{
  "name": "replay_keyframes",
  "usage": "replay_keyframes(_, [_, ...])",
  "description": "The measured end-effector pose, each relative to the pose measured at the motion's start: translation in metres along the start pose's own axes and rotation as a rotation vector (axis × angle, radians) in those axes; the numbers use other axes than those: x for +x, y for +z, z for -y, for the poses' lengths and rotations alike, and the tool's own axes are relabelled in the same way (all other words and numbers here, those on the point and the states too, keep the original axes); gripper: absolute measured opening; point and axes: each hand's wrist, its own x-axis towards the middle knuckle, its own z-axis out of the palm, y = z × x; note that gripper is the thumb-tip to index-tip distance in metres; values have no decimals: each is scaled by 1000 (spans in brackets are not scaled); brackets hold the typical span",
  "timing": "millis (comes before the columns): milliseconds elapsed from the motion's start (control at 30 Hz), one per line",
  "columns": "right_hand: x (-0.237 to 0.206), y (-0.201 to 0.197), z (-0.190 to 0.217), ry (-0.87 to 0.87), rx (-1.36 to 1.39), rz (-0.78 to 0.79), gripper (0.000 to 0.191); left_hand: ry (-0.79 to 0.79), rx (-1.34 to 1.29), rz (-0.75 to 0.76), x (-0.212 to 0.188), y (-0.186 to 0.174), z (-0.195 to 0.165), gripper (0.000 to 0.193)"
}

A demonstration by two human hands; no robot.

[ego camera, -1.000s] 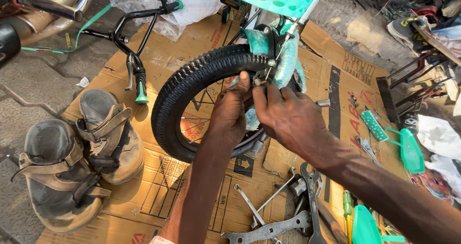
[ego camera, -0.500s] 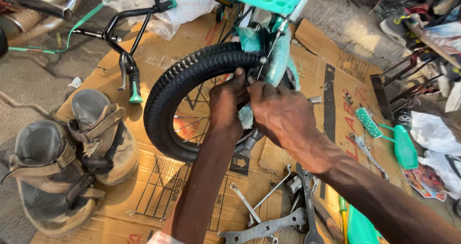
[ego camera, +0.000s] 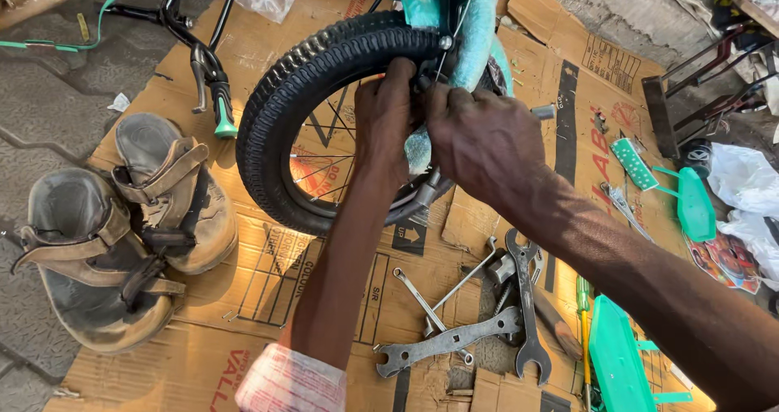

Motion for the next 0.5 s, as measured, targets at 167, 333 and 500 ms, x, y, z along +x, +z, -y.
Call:
replay_keyframes(167, [-3,7,-3,1,7,-48,20,88,197,-142,7,6,9,38])
replay_keyframes(333, [-5,17,-4,58,2,0,30,131,98,-145,2,10,17,41])
replay_keyframes(500, [-7,16,-3,76,30,-10,28,99,31,-117,-1,10,14,37])
